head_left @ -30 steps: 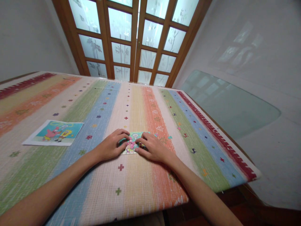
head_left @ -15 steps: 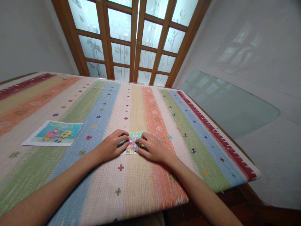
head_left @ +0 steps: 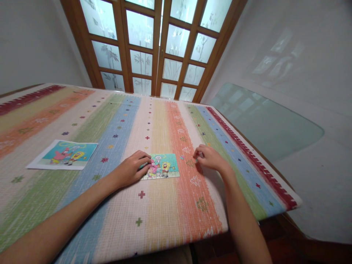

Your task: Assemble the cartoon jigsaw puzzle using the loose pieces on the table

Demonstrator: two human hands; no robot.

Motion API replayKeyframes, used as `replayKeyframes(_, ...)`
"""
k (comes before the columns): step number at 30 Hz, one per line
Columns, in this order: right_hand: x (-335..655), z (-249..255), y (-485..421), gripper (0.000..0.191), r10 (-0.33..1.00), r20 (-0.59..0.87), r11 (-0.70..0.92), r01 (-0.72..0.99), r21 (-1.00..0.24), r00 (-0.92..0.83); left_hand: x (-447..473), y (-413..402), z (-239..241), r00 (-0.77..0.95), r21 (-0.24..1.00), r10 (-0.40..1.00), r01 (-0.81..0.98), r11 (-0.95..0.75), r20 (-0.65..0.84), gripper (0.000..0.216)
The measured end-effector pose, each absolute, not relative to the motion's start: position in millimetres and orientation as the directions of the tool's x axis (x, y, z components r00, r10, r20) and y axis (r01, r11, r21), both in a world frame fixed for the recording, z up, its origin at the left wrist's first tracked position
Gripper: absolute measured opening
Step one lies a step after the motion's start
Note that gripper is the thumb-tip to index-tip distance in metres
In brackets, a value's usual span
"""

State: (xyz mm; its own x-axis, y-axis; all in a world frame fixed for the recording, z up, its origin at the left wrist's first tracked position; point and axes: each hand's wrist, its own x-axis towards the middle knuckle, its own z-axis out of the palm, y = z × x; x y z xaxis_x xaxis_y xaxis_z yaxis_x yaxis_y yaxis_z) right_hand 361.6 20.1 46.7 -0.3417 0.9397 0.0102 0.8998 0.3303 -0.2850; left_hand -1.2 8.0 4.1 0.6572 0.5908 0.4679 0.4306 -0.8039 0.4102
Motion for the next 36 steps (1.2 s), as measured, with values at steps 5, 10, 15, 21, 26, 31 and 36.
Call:
replayKeyframes(5,378,48,20,0.017,0.957,-0.091,0.234,0.919,-0.316,-0.275,-3,10,2,0.657,0.427,0.594,0.422,-0.800,0.464,0.020)
replayKeyframes(10,379,47,20,0.014,0.951,-0.131,0.207,0.891,-0.404,-0.281,-3,11,1,0.668,0.421,0.598,0.434,-0.796,0.442,0.021)
replayKeyframes(15,380,44,22,0.012,0.937,-0.179,0.194,0.872,-0.450,-0.300,-3,12,0,0.678,0.403,0.585,0.432,-0.807,0.445,0.022)
replayKeyframes(21,381,42,21,0.010,0.932,-0.255,0.094,0.850,-0.519,-0.259,-4,12,3,0.697,0.396,0.567,0.417,-0.818,0.438,0.024)
replayKeyframes(26,381,43,20,0.008,0.920,-0.263,0.075,0.788,-0.611,-0.291,-4,11,4,0.679,0.430,0.592,0.421,-0.798,0.433,0.024)
replayKeyframes(31,368,46,20,0.004,0.911,-0.174,0.164,0.713,-0.681,-0.375,-4,11,2,0.665,0.431,0.596,0.424,-0.797,0.449,0.023)
replayKeyframes(36,330,40,15,0.007,0.852,-0.064,0.281,0.556,-0.782,-0.520,-4,10,2,0.668,0.417,0.590,0.426,-0.803,0.454,0.023)
